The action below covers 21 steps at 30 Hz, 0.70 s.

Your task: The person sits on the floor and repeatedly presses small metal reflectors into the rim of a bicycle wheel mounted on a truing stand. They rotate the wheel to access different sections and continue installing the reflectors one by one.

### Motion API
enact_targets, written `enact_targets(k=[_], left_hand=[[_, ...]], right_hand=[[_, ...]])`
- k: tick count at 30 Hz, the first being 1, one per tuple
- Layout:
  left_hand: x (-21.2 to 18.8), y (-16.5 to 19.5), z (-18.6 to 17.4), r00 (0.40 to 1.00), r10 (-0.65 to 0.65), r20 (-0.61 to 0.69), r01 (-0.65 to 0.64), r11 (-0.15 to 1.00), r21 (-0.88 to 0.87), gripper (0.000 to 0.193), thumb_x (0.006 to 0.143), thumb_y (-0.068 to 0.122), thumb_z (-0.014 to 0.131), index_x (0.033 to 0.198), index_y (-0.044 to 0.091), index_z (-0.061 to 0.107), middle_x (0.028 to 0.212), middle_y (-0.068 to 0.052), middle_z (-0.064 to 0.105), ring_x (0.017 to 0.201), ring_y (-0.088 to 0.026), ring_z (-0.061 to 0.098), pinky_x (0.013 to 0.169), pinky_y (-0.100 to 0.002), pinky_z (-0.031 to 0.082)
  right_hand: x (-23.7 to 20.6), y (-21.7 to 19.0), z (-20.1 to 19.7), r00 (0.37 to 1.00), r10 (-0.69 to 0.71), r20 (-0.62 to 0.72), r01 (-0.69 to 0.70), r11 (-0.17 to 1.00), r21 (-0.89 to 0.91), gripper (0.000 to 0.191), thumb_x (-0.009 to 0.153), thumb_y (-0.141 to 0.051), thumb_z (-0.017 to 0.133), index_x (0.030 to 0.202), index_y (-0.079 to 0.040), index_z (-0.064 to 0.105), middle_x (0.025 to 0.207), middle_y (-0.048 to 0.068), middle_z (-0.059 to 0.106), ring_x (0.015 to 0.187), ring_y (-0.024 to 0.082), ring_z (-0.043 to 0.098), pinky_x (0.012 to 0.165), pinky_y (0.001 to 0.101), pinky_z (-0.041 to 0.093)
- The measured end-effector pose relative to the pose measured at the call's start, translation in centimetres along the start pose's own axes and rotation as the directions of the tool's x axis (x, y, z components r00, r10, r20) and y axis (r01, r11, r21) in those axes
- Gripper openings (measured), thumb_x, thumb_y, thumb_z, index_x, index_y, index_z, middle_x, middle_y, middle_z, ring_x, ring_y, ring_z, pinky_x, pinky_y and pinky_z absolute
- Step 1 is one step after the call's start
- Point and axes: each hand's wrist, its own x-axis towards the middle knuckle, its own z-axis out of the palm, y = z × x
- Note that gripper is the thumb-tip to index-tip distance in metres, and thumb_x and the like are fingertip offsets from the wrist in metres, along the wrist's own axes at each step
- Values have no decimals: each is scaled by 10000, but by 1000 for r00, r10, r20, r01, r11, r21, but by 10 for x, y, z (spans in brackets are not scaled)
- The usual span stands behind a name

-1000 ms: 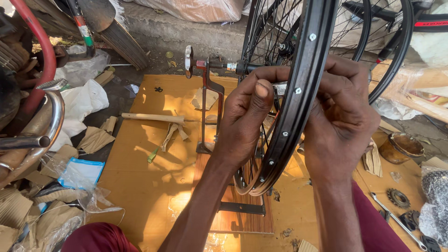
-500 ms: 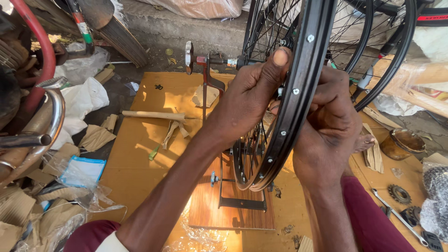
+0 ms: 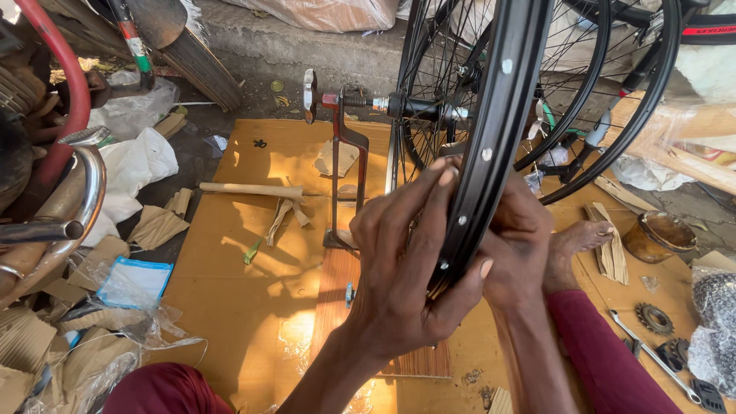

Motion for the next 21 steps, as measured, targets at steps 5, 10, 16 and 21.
enact_targets(k=[5,10,16,21], left_hand=[[31,1,4,998,-39,-51,37,998,-47,775,994,317,708,1598,-28,366,1626,-224,364,1510,-290,397,1229,-436,279],[46,6,2,986,-106,-132,85,984,-156,750,936,307,749,1552,54,405,1624,-239,341,1509,-306,379,1226,-419,288],[43,9,6,975,-178,-130,123,928,-351,665,983,251,758,1564,93,476,1624,-181,401,1514,-256,367,1257,-353,413],[43,9,10,970,-179,-163,105,919,-381,651,964,220,749,1541,83,480,1641,-213,378,1504,-252,381,1249,-364,406]], right_hand=[[33,40,-19,995,36,90,-51,986,162,169,1083,-138,689,1129,22,658,998,43,652,830,87,624,715,216,532],[66,24,-1,998,-6,67,-15,952,306,209,1080,-183,726,1080,-11,608,995,24,610,808,76,577,703,213,505],[71,-18,21,999,-47,3,45,974,222,296,1076,-238,769,1020,-51,547,992,0,559,780,62,520,689,209,474],[66,-23,27,943,-320,-87,307,943,-130,382,1073,-284,806,971,-83,497,989,-19,518,758,50,473,677,206,448]])
